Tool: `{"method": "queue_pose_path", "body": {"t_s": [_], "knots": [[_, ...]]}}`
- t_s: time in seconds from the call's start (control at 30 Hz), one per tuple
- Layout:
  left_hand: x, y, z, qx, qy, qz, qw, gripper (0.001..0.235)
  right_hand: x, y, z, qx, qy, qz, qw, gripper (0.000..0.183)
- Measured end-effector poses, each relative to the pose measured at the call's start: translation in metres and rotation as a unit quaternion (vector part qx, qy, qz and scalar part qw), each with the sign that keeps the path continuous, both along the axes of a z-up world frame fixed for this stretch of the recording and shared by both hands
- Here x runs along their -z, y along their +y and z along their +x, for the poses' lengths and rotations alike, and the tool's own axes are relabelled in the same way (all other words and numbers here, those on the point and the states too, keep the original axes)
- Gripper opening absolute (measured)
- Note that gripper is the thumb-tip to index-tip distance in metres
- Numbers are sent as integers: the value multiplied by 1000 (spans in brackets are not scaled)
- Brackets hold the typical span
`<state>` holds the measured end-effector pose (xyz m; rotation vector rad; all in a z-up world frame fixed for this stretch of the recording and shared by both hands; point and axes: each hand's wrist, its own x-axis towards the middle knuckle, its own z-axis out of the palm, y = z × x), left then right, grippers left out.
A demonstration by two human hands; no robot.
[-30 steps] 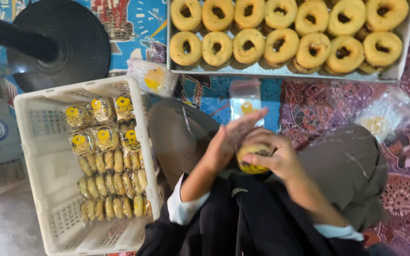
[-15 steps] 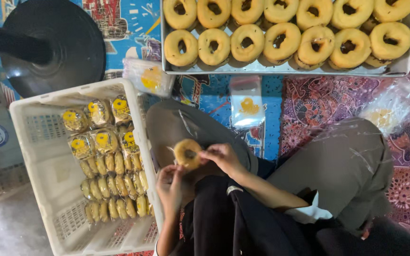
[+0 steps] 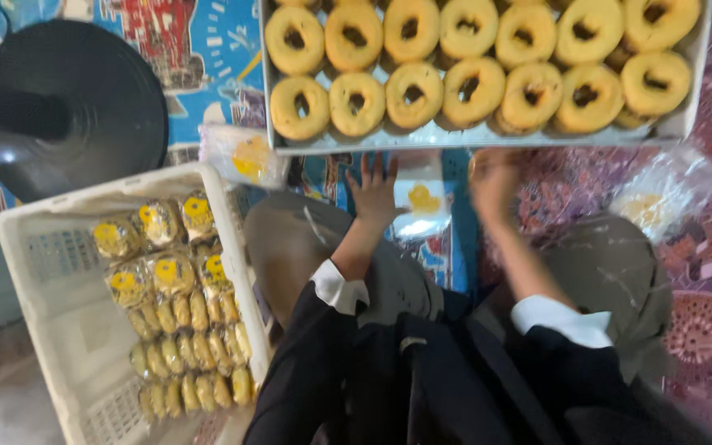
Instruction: The person picks doughnuts from a tray and places them into small plastic bags, then puts the filled bags into a white basket. The person handles both plain and chocolate-topped doughnuts, repeating the process throughout the clip.
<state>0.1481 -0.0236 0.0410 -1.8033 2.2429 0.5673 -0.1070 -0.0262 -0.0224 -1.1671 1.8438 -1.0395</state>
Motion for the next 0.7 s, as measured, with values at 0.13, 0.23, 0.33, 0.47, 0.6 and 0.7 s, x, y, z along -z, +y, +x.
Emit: {"method": "queue_pose_path", "body": {"t_s": [0.13,0.23,0.33,0.47,0.6,0.7], "knots": [[59,4,-5,-11,-25,-98,995,120,22,-24,85,-328,325,-99,881,49],[73,3,-2,-5,-46,-163,986,115,1,-64,120,-440,331,41,834,34],[63,0,-3,-29,-4,-25,999,117,-41,-81,119,-477,364,127,790,33],[27,17,-7,-148,309,-204,917,106,-104,-38,93,-439,288,184,831,25],[-18,43,-2,-435,798,249,335,68,-171,55,73,-370,369,-248,816,58],[-42,45,9,-477,795,254,275,58,-222,48,67,-567,98,-220,788,55]]}}
